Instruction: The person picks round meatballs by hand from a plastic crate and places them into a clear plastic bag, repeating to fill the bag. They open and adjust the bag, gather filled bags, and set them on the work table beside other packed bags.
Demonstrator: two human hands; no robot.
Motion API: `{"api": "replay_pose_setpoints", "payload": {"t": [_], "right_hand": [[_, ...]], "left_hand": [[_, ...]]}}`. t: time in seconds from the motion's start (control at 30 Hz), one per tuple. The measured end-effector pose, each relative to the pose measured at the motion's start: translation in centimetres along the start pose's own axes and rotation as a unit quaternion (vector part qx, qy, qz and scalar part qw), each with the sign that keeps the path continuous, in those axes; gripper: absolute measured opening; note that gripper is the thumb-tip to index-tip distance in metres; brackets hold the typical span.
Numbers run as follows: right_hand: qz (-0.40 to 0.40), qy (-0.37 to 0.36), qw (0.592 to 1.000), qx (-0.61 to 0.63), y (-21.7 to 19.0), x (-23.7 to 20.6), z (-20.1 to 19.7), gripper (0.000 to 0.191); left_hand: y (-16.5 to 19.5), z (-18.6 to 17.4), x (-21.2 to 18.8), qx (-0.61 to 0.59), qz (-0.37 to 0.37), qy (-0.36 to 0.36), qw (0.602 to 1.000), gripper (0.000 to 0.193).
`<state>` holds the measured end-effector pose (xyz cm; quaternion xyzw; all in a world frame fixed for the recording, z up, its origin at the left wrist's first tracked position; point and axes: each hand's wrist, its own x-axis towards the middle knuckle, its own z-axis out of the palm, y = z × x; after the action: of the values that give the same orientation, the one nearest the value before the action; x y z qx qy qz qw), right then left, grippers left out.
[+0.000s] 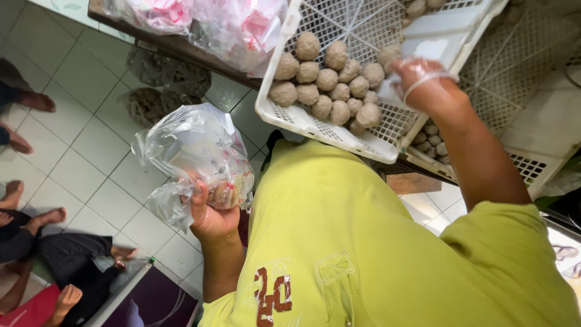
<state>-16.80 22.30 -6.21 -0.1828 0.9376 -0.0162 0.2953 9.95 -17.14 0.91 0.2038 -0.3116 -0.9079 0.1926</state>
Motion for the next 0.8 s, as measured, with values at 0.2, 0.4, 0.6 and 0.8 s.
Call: {"api": "replay_pose_setpoints", "payload": {"t": [0.2, 0.4, 0.6, 0.8], "right_hand": [[-0.066, 0.022, 0.987, -0.147, 0.7, 6.5, -1.3, 0.049], [-0.081, -0.01, 0.982, -0.172, -0.5, 8.8, -0.4, 0.041], [-0.03, -0.047, 0.987, -0.152, -0.4, 7.7, -3.5, 0.054], [-0.014, -0.191, 0.981, 0.003, -1.6, 2.6, -4.5, 0.064]], "left_hand": [[-1.7, 2.6, 0.0, 0.034, -0.005, -0.005, 0.999, 0.045], [-1.6, 3.0, -1.3, 0.046, 0.02, 0.002, 0.999, 0.043], [-1.3, 1.1, -2.9, 0.013, 0.02, 0.034, 0.999, 0.028], [-1.1, 0.6, -3.3, -0.003, 0.01, 0.032, 0.999, 0.024]]}}
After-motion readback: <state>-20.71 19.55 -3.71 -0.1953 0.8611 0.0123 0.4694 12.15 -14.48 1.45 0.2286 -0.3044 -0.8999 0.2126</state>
